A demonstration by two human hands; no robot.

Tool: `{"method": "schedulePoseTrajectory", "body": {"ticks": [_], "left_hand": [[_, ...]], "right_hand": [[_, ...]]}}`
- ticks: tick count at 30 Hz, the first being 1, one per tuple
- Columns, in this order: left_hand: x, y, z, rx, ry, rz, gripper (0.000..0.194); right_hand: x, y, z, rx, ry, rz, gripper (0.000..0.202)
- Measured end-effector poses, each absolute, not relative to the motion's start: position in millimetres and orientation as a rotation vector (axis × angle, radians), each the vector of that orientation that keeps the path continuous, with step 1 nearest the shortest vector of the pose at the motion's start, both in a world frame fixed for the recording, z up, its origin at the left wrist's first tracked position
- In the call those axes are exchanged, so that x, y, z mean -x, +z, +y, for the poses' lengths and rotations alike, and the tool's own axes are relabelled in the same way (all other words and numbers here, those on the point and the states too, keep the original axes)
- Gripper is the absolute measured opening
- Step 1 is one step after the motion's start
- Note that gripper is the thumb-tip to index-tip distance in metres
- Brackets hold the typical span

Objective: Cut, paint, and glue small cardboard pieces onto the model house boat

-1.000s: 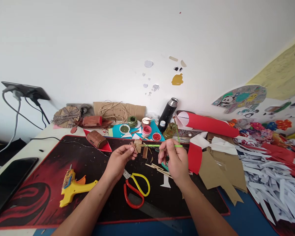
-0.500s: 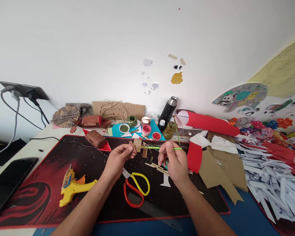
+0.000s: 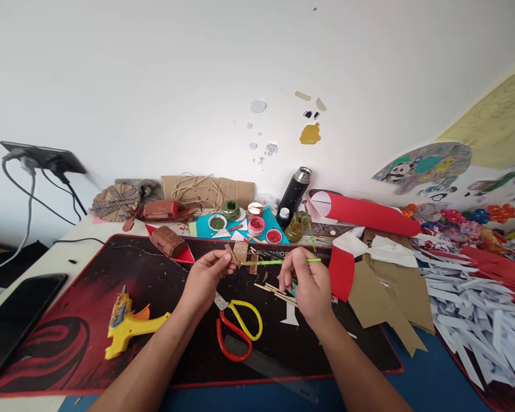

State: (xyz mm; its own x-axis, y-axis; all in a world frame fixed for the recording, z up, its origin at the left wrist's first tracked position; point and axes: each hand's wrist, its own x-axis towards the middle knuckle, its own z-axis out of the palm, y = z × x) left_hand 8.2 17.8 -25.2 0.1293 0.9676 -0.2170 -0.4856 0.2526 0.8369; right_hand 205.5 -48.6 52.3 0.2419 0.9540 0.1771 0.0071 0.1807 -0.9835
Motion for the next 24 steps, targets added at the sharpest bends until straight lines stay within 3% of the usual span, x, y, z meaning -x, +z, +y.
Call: {"method": "schedulePoseTrajectory", "body": {"ticks": [24], "left_hand": [[-9.2,-25.7,18.1,-0.687,1.213,0.882,0.041]], "right_hand": [[-205.0,46.5,-52.1,1.178,0.93,-1.067,0.059]]}}
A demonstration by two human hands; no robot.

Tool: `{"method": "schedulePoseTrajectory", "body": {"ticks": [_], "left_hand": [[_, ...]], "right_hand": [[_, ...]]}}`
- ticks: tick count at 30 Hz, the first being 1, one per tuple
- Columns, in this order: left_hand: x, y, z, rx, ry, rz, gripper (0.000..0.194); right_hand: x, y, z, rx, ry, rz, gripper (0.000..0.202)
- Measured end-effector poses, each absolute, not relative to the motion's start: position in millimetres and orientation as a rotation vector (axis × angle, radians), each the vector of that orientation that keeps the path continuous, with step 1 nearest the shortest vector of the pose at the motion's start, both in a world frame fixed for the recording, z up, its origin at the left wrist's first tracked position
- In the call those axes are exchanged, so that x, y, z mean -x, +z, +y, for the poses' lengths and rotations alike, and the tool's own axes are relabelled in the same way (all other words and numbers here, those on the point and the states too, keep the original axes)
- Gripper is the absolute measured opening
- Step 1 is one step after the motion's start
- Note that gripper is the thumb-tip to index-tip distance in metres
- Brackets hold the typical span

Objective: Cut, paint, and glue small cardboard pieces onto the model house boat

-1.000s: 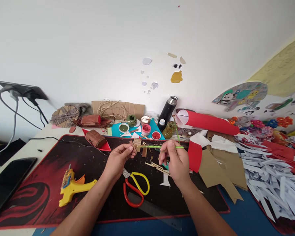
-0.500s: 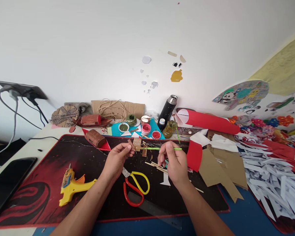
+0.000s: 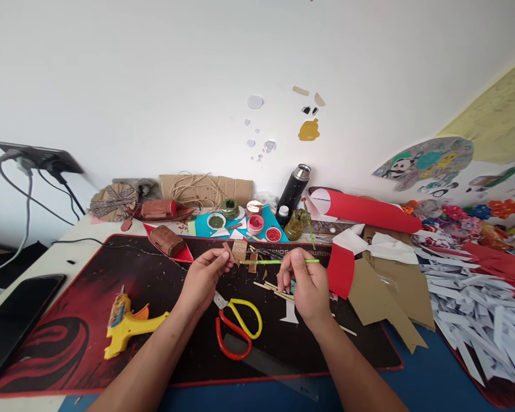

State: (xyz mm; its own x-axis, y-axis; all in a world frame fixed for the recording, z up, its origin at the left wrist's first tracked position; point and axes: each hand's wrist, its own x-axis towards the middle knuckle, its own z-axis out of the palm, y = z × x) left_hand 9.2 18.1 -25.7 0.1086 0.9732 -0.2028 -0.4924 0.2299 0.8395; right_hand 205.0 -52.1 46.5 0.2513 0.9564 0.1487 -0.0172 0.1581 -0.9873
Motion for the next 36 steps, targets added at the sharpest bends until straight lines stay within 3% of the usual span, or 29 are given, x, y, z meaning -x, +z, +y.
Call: {"method": "schedulePoseTrajectory", "body": {"ticks": [8,15,21,36], "left_hand": [[-9.5,-20.4,15.1,-0.688,1.252,0.834,0.038],[-6.7,-7.4,8.6,-0.672,1.278,0.716,0.035],[-4.6,-2.0,4.6,-0.707,1.294,0.656,0.031],[-7.2,-0.6,-1.2,-0.813,1.217,0.676,0.031]], "right_hand": [[-207.3,45.2,-51.4,1.227,0.866,-1.087,0.055],[-191.0,37.1,-45.0,1.268,0.95,-1.255,0.028],[-174.6,28.9,-40.6,1.313,0.926,-1.351,0.017],[-162.0,23.8,-37.5,1.303,0.905,-1.42,0.017]]}}
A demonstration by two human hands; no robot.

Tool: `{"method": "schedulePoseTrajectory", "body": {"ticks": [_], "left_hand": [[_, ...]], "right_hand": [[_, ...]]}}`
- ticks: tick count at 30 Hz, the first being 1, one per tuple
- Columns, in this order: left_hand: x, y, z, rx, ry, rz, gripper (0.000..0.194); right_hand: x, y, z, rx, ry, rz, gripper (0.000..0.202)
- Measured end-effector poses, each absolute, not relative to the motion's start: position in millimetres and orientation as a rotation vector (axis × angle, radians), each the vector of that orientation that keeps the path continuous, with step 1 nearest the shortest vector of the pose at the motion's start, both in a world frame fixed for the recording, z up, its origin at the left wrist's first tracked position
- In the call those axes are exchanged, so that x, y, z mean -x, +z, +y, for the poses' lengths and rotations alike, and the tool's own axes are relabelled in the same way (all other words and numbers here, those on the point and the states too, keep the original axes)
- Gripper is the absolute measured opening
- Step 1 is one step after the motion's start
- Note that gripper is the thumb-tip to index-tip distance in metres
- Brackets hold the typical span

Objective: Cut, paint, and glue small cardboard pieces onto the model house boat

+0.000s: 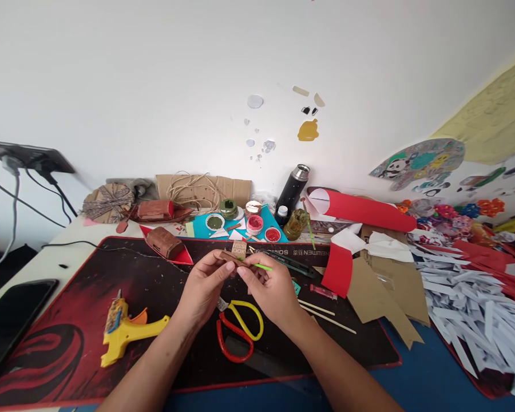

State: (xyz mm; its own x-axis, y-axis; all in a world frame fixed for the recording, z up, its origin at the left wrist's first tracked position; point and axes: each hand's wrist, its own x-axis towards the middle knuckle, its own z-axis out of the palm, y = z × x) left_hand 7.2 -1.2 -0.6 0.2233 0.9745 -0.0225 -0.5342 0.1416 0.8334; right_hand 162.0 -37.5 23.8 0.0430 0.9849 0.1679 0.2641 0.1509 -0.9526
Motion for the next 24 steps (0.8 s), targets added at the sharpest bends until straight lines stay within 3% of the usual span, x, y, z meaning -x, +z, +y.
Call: {"method": "schedulePoseTrajectory", "body": {"ticks": [7,14,24], "left_hand": [[-3.6,-2.7,-1.0,-1.01,1.099,0.726,0.031],[0.1,0.8,0.3,-1.516,0.946,0.869,0.017],[0.5,-12.4,13.4,-0.634,1.085,0.765,0.04]], "right_hand": [[-178.1,26.9,-37.8,1.371,0.788,-1.476,0.017],[-193.1,23.4,-41.0,1.422,0.639,-1.64,0.01],[-201.7,36.4,-48.9,1.222,0.858,-1.218,0.043]]}}
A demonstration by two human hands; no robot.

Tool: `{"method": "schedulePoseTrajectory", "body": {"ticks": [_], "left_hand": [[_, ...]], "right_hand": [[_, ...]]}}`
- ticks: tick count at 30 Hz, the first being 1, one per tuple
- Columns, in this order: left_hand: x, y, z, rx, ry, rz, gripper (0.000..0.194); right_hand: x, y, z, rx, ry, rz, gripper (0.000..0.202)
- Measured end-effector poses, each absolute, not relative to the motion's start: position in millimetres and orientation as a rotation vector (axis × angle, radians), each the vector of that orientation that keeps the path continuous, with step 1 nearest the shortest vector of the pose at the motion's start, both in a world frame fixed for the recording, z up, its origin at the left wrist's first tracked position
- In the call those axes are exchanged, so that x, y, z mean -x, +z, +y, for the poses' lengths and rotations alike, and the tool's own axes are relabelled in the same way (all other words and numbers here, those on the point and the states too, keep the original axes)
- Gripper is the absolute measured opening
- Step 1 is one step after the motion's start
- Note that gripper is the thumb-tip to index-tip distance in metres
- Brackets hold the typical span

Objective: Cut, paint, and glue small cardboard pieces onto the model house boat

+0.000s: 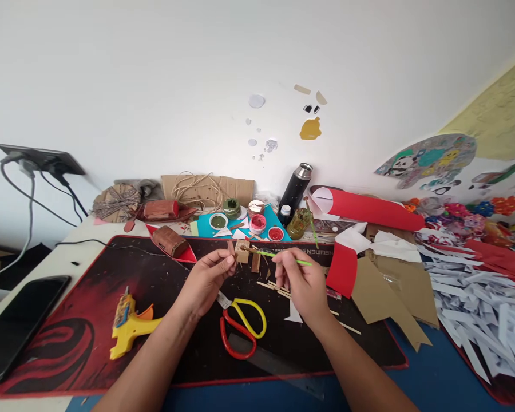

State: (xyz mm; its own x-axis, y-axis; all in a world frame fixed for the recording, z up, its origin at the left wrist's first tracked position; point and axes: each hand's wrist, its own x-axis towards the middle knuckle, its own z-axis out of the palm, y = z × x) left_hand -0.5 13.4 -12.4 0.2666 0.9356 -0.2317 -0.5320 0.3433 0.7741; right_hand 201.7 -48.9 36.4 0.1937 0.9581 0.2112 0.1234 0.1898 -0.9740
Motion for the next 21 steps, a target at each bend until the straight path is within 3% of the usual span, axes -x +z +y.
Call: {"method": "schedulePoseTrajectory", "body": {"ticks": [21], "left_hand": [[3.0,-21.2,16.5,-0.459,1.056,0.609,0.031]], "right_hand": [[-186.0,51.9,-51.4,1.075,0.855,-1.157,0.05]]}}
